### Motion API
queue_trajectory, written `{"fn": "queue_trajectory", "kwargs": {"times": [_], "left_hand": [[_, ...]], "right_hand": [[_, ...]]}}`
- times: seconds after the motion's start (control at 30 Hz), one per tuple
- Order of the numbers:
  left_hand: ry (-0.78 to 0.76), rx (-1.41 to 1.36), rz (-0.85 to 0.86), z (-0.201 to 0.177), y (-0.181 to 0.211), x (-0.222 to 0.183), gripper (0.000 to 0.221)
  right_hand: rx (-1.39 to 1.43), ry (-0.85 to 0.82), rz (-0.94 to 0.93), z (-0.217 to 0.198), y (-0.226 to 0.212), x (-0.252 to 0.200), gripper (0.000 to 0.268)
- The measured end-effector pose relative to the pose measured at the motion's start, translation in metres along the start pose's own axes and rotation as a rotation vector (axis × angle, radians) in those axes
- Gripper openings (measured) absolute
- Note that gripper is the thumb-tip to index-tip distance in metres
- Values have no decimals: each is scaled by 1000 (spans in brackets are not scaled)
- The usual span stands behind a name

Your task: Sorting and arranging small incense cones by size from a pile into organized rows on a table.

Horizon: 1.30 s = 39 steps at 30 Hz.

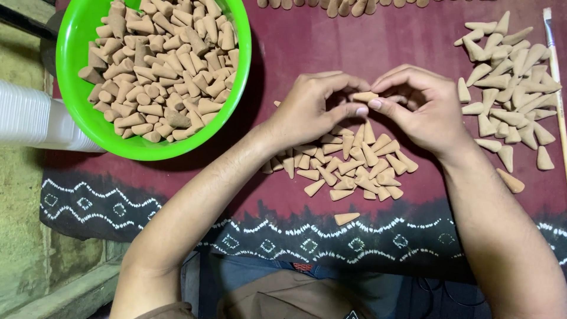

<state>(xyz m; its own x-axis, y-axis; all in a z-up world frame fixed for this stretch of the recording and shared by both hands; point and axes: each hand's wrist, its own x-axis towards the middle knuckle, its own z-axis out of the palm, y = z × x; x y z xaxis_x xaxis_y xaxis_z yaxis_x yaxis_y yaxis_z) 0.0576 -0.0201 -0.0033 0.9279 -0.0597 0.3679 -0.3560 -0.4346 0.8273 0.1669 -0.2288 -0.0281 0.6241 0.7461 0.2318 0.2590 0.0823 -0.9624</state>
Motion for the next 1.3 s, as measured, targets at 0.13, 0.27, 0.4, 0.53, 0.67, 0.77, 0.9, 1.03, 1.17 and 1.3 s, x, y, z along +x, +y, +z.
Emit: {"fn": "queue_trajectory", "kwargs": {"times": [0.13,0.27,0.4,0.53,0.67,0.77,0.9,1.03,1.17,1.3], "left_hand": [[22,-14,-69,0,2,4,19],[144,128,-94,-7,-9,13,11],[459,405,-208,-19,-37,31,16],[521,446,-216,-20,-48,46,10],[484,571,-291,-18,-52,54,14],[490,578,-263,-20,-56,59,9],[493,582,-257,-21,-57,62,4],[476,595,-300,-22,-61,63,4],[454,628,-318,-23,-67,63,9],[466,621,-285,-25,-61,55,16]], "right_hand": [[-96,9,6,5,-17,-3,21],[-118,-23,-45,7,-25,1,20],[-209,-53,-38,9,-24,2,17],[-199,-61,8,9,-26,3,20],[-171,-76,61,10,-29,3,22],[-147,-76,78,10,-30,3,22],[-131,-75,95,10,-29,3,23],[-122,-67,111,10,-27,2,22],[-154,-74,93,10,-26,3,22],[-321,-190,-16,1,-21,3,23]]}}
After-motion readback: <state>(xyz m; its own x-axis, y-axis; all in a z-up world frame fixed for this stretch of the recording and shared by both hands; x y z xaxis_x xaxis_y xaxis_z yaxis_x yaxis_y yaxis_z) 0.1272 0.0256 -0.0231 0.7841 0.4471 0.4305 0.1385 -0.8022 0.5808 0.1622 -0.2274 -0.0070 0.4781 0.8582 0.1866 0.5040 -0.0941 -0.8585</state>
